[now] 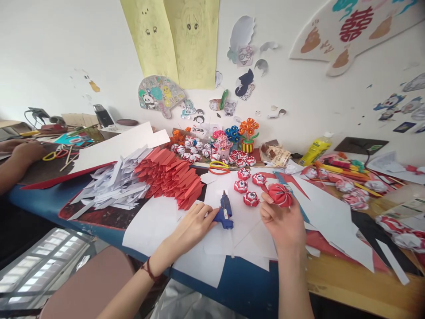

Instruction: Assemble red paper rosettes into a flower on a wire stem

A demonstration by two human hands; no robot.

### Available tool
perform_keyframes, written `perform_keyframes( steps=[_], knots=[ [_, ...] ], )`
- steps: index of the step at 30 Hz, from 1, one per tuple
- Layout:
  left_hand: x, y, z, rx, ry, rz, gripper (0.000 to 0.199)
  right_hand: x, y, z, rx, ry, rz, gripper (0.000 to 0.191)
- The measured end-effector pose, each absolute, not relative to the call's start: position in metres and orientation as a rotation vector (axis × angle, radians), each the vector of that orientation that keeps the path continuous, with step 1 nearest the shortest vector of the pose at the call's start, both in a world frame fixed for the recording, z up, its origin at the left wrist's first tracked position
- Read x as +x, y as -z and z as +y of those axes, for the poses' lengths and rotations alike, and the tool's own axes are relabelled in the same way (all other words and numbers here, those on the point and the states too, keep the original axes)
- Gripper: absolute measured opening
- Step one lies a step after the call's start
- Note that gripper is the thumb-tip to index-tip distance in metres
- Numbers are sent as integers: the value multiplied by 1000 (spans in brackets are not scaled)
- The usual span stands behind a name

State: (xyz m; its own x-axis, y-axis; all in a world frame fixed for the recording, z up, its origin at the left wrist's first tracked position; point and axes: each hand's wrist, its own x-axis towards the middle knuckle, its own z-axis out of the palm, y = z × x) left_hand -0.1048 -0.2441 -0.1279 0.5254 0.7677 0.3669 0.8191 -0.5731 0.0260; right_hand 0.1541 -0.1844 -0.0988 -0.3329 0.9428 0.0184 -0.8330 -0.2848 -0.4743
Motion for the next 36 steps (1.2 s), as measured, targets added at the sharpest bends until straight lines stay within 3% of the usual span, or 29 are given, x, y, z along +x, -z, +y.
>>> perform_keyframes(
  steps=[23,36],
  knots=[
    [-114,126,-258,-2493,303,-1596,38,152,103,-186,-307,-1890,-499,18],
    [-107,118,-263,-2431,405,-1608,37,152,86,-191,-365,-1892,-536,20]
  ],
)
